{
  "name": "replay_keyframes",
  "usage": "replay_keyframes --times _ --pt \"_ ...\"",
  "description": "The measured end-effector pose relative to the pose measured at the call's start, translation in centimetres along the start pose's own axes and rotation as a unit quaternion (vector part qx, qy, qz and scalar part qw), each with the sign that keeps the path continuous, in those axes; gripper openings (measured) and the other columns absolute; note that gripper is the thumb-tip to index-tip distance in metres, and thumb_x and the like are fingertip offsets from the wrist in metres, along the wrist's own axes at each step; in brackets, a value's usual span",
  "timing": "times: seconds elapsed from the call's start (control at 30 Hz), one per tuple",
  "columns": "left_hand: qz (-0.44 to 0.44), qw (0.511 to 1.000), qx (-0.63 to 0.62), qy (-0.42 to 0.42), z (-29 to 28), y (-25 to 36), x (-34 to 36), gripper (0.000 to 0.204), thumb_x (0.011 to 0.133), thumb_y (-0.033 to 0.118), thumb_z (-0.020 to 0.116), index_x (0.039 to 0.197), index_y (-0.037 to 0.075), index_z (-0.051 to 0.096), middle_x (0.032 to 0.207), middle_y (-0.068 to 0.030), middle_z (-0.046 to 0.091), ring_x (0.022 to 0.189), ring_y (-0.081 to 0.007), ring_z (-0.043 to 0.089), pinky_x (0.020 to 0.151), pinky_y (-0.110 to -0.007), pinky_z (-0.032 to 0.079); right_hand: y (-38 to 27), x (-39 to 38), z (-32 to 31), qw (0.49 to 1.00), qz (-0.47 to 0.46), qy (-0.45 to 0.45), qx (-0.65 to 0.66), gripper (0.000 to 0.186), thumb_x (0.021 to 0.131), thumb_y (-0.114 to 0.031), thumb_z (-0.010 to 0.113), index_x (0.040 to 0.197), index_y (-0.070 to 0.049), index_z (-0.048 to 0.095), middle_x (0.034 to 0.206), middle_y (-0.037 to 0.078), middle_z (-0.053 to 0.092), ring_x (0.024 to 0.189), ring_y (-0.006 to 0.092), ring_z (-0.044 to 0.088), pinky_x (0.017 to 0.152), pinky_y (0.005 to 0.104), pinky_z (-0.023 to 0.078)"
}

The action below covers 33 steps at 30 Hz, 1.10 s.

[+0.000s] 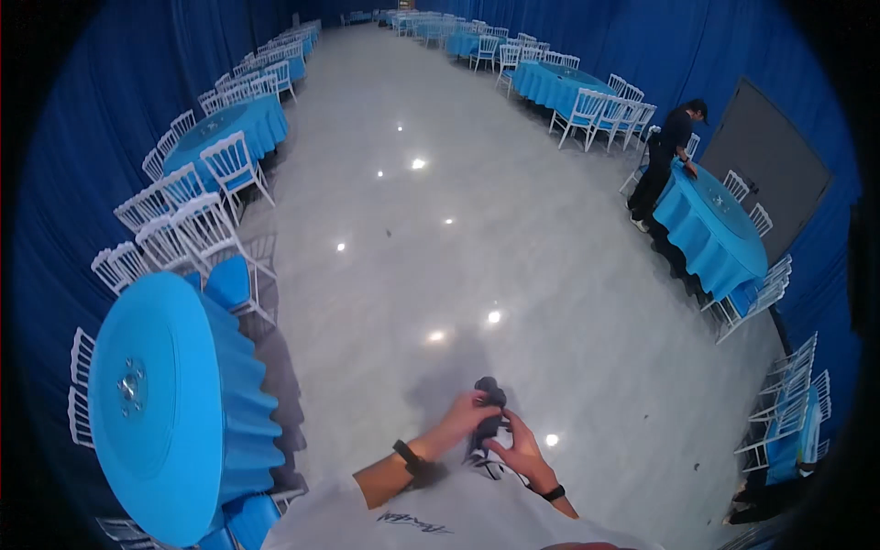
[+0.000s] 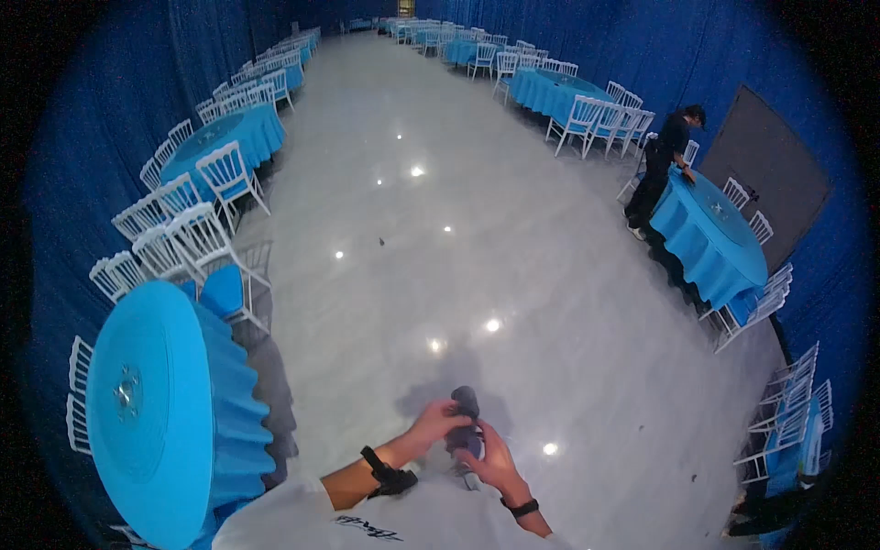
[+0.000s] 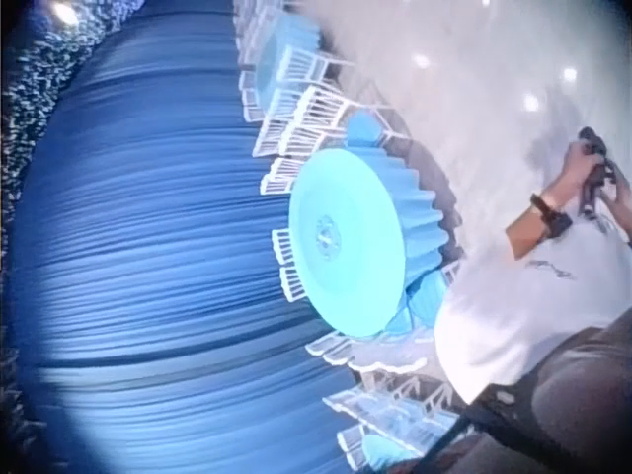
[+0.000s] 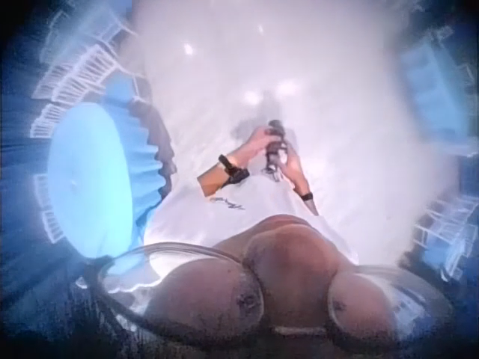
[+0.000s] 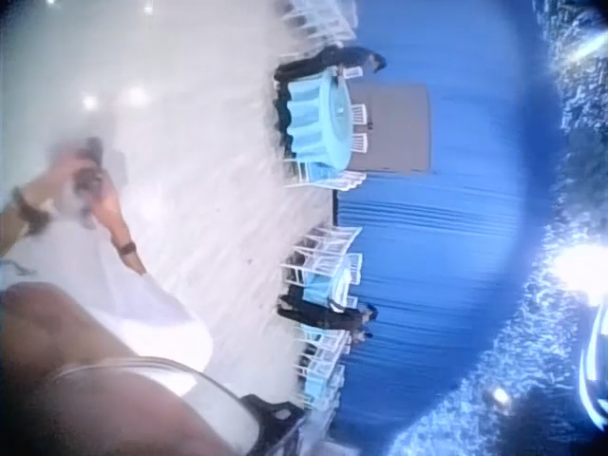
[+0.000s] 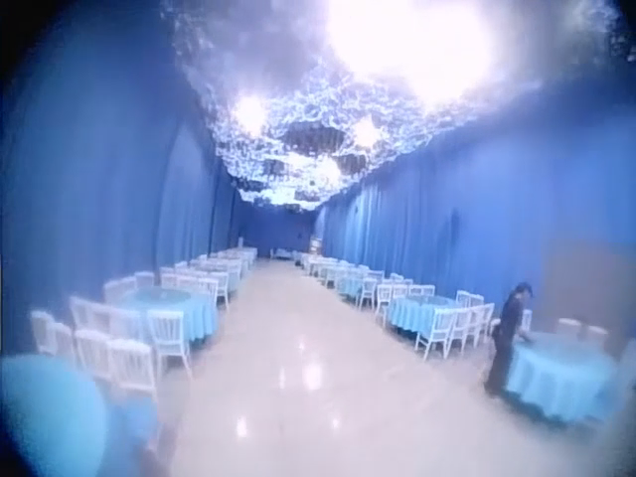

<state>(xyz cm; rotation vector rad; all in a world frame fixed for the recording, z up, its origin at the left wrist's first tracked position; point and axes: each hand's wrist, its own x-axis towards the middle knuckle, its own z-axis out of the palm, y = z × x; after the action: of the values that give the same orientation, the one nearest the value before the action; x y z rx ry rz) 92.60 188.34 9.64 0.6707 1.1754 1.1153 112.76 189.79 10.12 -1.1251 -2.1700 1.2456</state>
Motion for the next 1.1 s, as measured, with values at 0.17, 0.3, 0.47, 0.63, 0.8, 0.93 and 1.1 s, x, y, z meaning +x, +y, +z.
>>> replay_keyframes --times 0.17,0.3,0.47,0.63,0.8,0.93,1.1 --pt "0.022 0.994 0.102 -0.015 -2.9 -0.8 9.2 0.036 0.092 0.014 0.078 0.123 -0.003 0.069 0.109 -0.0065 0.075 0.097 -0.0125 0.068 0.083 -0.031 0.055 4.4 8.9 0.1 0.999 0.015 0.022 0.019 0.057 0.082 -0.014 0.073 0.134 0.002 0.058 0.116 0.027 0.071 0.106 0.0440 0.070 0.094 0.0461 0.056" --pt "0.041 0.980 0.193 0.004 -6.6 3.2 15.8 0.048 0.087 0.016 0.085 0.126 -0.006 0.068 0.113 -0.0085 0.075 0.104 -0.0162 0.069 0.092 -0.033 0.055 7.1 18.9 -0.5 0.999 0.008 -0.051 -0.015 0.035 0.080 -0.009 0.068 0.113 0.000 0.062 0.096 0.027 0.069 0.093 0.0480 0.067 0.085 0.0522 0.056" --pt "0.044 0.989 0.142 0.013 -15.2 11.5 22.6 0.043 0.082 0.018 0.091 0.115 -0.002 0.072 0.102 -0.0101 0.076 0.093 -0.0188 0.073 0.083 -0.034 0.059 2.8 35.1 -3.8 0.957 -0.191 -0.198 -0.097 0.023 0.090 -0.017 0.068 0.108 -0.003 0.061 0.090 0.023 0.069 0.088 0.0453 0.067 0.078 0.0563 0.053" --pt "-0.024 0.990 0.071 0.117 -21.8 19.0 23.1 0.034 0.083 0.002 0.087 0.113 -0.003 0.074 0.103 -0.0055 0.077 0.093 -0.0144 0.072 0.085 -0.031 0.059 -3.0 49.6 -4.3 0.819 -0.430 -0.322 -0.204 0.026 0.101 -0.033 0.062 0.102 -0.007 0.064 0.086 0.011 0.070 0.082 0.0322 0.070 0.077 0.0449 0.052" --pt "-0.102 0.991 0.001 0.089 -28.5 23.2 26.0 0.033 0.084 0.002 0.086 0.114 -0.003 0.074 0.103 -0.0053 0.076 0.093 -0.0121 0.070 0.084 -0.028 0.057 -4.9 60.5 0.2 0.735 -0.526 -0.384 -0.187 0.040 0.103 -0.049 0.057 0.100 -0.010 0.068 0.083 0.007 0.069 0.078 0.0274 0.070 0.074 0.0444 0.049" --pt "-0.119 0.979 0.083 0.145 -34.9 26.7 35.6 0.033 0.090 0.017 0.083 0.115 -0.002 0.073 0.098 -0.0126 0.078 0.093 -0.0219 0.075 0.082 -0.036 0.059 -6.4 71.0 -0.5 0.807 -0.440 -0.370 -0.137 0.033 0.100 -0.045 0.060 0.102 -0.013 0.070 0.092 0.008 0.071 0.089 0.0288 0.069 0.079 0.0455 0.049" --pt "-0.056 0.786 0.563 0.250 -41.1 32.8 52.2 0.053 0.093 0.032 0.074 0.135 0.001 0.063 0.121 -0.0244 0.070 0.111 -0.0422 0.067 0.094 -0.051 0.054 0.8 85.1 -15.0 0.950 -0.201 -0.168 -0.168 0.014 0.091 -0.012 0.067 0.100 -0.004 0.074 0.095 0.015 0.071 0.089 0.0363 0.066 0.078 0.0445 0.052"
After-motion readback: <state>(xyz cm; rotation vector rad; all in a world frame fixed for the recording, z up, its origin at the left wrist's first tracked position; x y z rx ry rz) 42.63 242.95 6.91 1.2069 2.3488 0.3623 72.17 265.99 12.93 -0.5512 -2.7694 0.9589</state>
